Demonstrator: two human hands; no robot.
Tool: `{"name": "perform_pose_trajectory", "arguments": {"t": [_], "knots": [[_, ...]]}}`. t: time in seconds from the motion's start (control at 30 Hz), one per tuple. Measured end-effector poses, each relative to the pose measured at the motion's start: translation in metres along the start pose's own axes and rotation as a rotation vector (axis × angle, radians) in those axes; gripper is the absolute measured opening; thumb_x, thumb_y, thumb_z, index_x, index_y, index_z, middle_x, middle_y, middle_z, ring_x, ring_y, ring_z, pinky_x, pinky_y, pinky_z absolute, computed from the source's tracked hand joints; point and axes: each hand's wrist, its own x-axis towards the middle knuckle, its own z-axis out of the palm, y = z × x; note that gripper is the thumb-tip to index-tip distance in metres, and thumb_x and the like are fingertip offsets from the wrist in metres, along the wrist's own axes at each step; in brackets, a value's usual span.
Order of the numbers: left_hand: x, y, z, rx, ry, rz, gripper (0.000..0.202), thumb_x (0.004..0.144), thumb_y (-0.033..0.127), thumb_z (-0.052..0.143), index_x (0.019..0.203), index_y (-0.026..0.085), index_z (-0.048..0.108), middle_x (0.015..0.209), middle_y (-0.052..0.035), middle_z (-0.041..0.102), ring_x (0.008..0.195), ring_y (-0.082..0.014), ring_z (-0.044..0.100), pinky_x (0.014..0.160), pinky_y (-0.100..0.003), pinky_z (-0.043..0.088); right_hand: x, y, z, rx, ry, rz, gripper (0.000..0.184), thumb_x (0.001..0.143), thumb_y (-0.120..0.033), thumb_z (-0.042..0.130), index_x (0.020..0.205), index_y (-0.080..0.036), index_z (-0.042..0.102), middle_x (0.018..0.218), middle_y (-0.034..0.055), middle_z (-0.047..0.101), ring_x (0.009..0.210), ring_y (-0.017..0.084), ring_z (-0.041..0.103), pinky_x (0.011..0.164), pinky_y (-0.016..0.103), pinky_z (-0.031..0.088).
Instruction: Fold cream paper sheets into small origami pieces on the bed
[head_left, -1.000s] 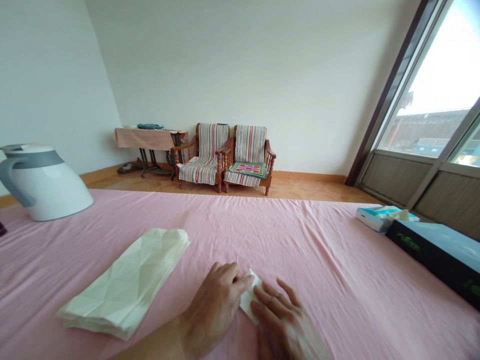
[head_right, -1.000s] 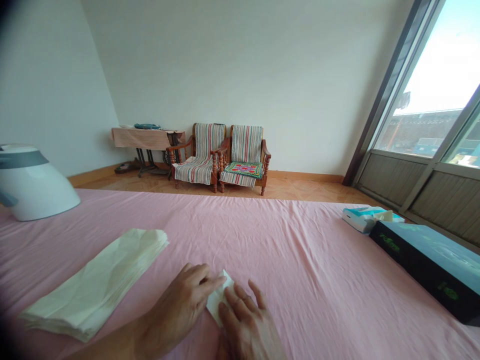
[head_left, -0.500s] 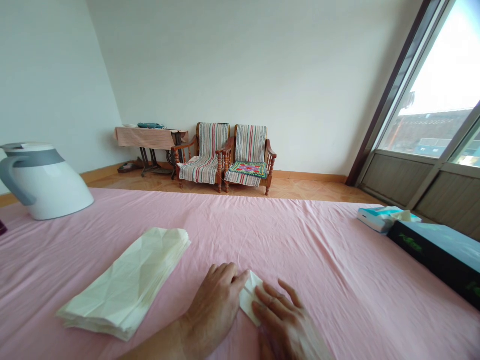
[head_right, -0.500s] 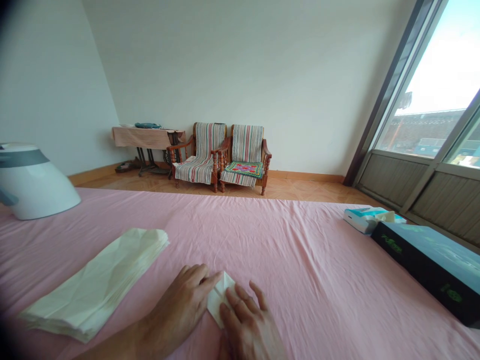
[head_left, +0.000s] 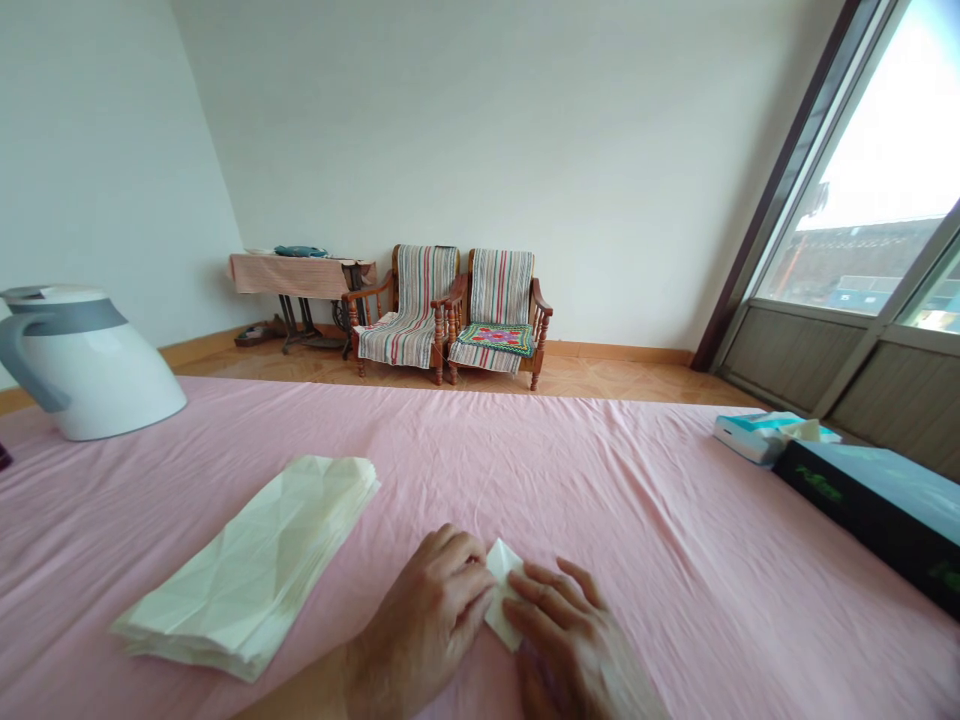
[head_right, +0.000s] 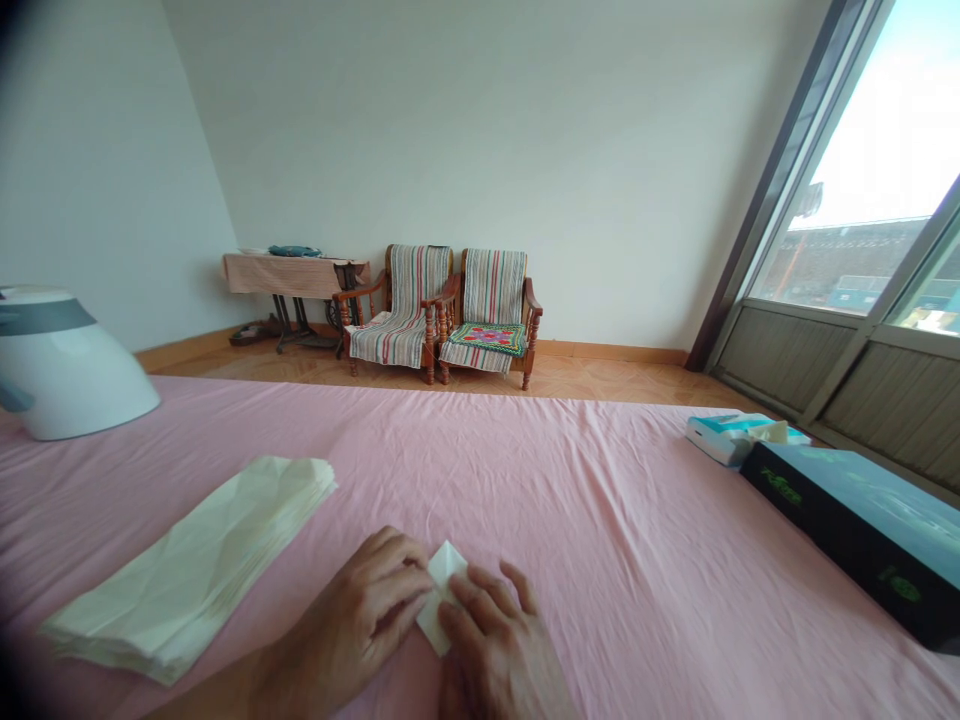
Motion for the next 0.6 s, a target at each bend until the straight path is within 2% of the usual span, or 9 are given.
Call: {"name": "perform_pose_trajectory", "arguments": {"t": [0.1, 0.2, 0.33, 0.43, 0.5, 0.6], "knots": [[-0.0046, 0.0031, -0.0029, 0.044, -0.071, 0.058, 0.012, 0.092, 0.012, 0.053, 0.087, 0.018, 0.062, 0.092, -0.0026, 0.063, 0.089, -0.0197, 0.053, 0.085, -0.034, 0.042, 0.0023, -0.0037, -0.0029, 0.003, 0.004, 0.032, 0.040, 0.071, -0.013, 0.053, 0.107, -0.028, 0.062, 0.122, -0.0017, 0.065, 0.115, 0.020, 0.058, 0.103, 0.036, 0.035], [-0.0079, 0.0034, -0.0052, 0.087, -0.125, 0.071, 0.003, 0.087, 0.017, 0.064, 0.088, 0.017, 0.061, 0.094, -0.0029, 0.064, 0.092, -0.0216, 0.054, 0.086, -0.036, 0.041, 0.0050, -0.0073, -0.0052, 0.013, 0.021, 0.065, 0.037, 0.067, -0.013, 0.054, 0.099, -0.028, 0.065, 0.116, -0.0021, 0.068, 0.110, 0.021, 0.061, 0.100, 0.037, 0.037], [-0.0098, 0.0019, -0.0053, 0.065, -0.104, 0.049, 0.016, 0.081, 0.022, 0.073, 0.089, 0.018, 0.060, 0.096, -0.0024, 0.064, 0.093, -0.0224, 0.054, 0.087, -0.037, 0.041, 0.0068, -0.0101, -0.0038, 0.034, 0.152, 0.090, 0.038, 0.064, -0.014, 0.056, 0.099, -0.028, 0.065, 0.112, -0.0015, 0.069, 0.104, 0.022, 0.063, 0.098, 0.038, 0.036], [-0.0098, 0.0001, -0.0033, 0.062, -0.069, 0.049, 0.012, 0.085, 0.021, 0.069, 0.091, 0.018, 0.060, 0.096, -0.0029, 0.063, 0.092, -0.0217, 0.054, 0.086, -0.036, 0.040, 0.0068, -0.0107, -0.0026, 0.062, 0.231, 0.084, 0.045, 0.064, -0.014, 0.057, 0.105, -0.030, 0.063, 0.110, -0.0031, 0.070, 0.101, 0.021, 0.063, 0.097, 0.038, 0.034], [-0.0095, -0.0015, -0.0025, 0.080, -0.076, 0.068, 0.004, 0.089, 0.021, 0.063, 0.091, 0.018, 0.061, 0.094, -0.0031, 0.063, 0.090, -0.0212, 0.054, 0.084, -0.036, 0.039, 0.0067, -0.0107, -0.0032, 0.077, 0.245, 0.080, 0.049, 0.063, -0.014, 0.057, 0.109, -0.031, 0.062, 0.107, -0.0031, 0.070, 0.100, 0.021, 0.063, 0.096, 0.037, 0.034], [-0.0093, -0.0043, -0.0031, 0.110, -0.108, 0.110, 0.005, 0.092, 0.021, 0.059, 0.091, 0.019, 0.062, 0.094, -0.0027, 0.064, 0.089, -0.0206, 0.054, 0.083, -0.035, 0.038, 0.0069, -0.0105, -0.0054, 0.091, 0.265, 0.049, 0.048, 0.064, -0.014, 0.057, 0.110, -0.030, 0.061, 0.101, -0.0024, 0.071, 0.097, 0.020, 0.064, 0.095, 0.037, 0.035]]}}
